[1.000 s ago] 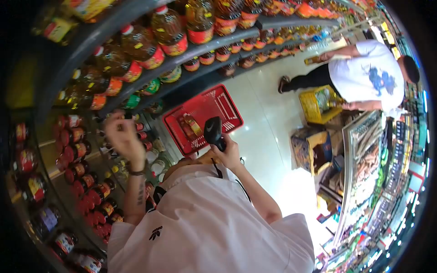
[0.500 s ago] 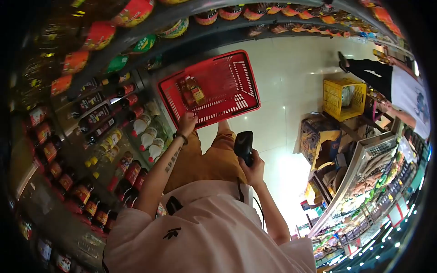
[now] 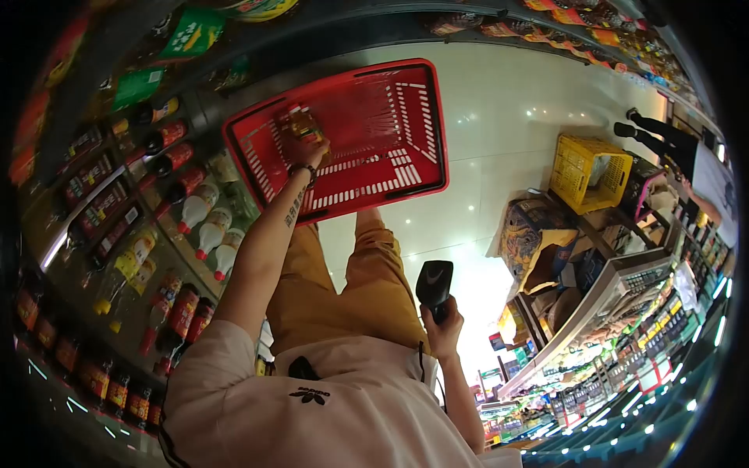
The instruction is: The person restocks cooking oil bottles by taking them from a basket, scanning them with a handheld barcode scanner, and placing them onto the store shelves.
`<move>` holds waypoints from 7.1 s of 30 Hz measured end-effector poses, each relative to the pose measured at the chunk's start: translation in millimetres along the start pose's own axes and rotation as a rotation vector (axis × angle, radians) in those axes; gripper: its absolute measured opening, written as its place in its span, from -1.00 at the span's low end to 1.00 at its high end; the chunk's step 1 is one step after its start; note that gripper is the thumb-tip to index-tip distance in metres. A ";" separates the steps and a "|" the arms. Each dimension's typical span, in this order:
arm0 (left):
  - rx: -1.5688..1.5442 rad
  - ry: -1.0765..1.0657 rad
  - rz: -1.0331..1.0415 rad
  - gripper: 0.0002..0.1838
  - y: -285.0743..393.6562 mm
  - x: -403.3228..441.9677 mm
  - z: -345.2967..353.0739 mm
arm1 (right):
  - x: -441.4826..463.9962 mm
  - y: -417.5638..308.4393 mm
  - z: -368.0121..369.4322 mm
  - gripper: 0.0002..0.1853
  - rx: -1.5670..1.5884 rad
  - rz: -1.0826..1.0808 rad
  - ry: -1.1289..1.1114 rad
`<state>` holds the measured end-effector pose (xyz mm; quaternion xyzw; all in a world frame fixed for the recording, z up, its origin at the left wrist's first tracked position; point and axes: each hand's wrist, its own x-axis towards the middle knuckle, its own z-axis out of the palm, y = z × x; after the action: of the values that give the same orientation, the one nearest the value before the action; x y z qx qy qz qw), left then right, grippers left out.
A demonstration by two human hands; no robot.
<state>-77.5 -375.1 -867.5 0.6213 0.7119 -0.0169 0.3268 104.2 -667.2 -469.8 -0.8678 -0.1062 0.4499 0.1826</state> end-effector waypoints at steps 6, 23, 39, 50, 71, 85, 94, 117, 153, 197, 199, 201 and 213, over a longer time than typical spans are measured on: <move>-0.130 0.040 -0.073 -0.16 -4.3 -1.6 4.3 | 0.1 -0.4 -4.4 -0.75 0.046 -0.028 -0.004; -0.970 -0.570 0.243 -0.47 115.8 -202.8 -314.3 | -50.5 -199.2 -55.9 -0.60 0.421 -0.544 -0.431; -1.830 -0.392 0.604 -0.37 170.9 -269.4 -532.1 | -143.6 -310.9 -77.0 -0.31 0.715 -0.687 -1.203; -2.099 -0.286 0.528 -0.12 164.0 -300.7 -586.6 | -185.1 -336.4 -66.1 -0.17 0.543 -0.763 -1.240; -1.967 -0.240 0.585 -0.11 156.5 -308.5 -574.9 | -179.0 -324.4 -67.1 -0.17 0.561 -0.660 -1.318; -1.841 -0.017 0.622 -0.49 153.3 -324.3 -573.7 | -173.8 -317.5 -65.0 -0.18 0.612 -0.678 -1.349; -1.664 0.348 0.632 -0.34 150.8 -335.5 -580.4 | -175.3 -315.0 -60.4 -0.18 0.631 -0.659 -1.343; -1.917 0.064 0.728 -0.02 153.3 -340.7 -588.6 | -193.3 -319.8 -62.5 -0.16 0.619 -0.605 -1.356; -1.967 -0.159 0.911 -0.22 143.4 -324.1 -574.7 | -198.1 -324.9 -52.3 -0.04 0.564 -0.599 -1.307; -1.715 0.249 0.609 -0.49 157.6 -338.2 -582.9 | -190.8 -331.8 -39.3 -0.28 0.759 -0.652 -1.137; -1.765 0.196 0.610 -0.49 157.6 -339.7 -584.0 | -190.0 -331.9 -39.4 -0.28 0.754 -0.660 -1.148; -1.815 0.142 0.611 -0.49 156.8 -340.6 -584.3 | -190.1 -332.8 -39.9 -0.28 0.749 -0.667 -1.159; -1.799 0.129 0.600 -0.53 155.5 -335.6 -580.2 | -187.4 -329.4 -41.1 -0.28 0.740 -0.654 -1.141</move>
<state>-191.2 -383.3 -188.9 0.2933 0.2852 0.6567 0.6336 24.0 -441.7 -173.1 -0.3063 -0.2784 0.7586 0.5032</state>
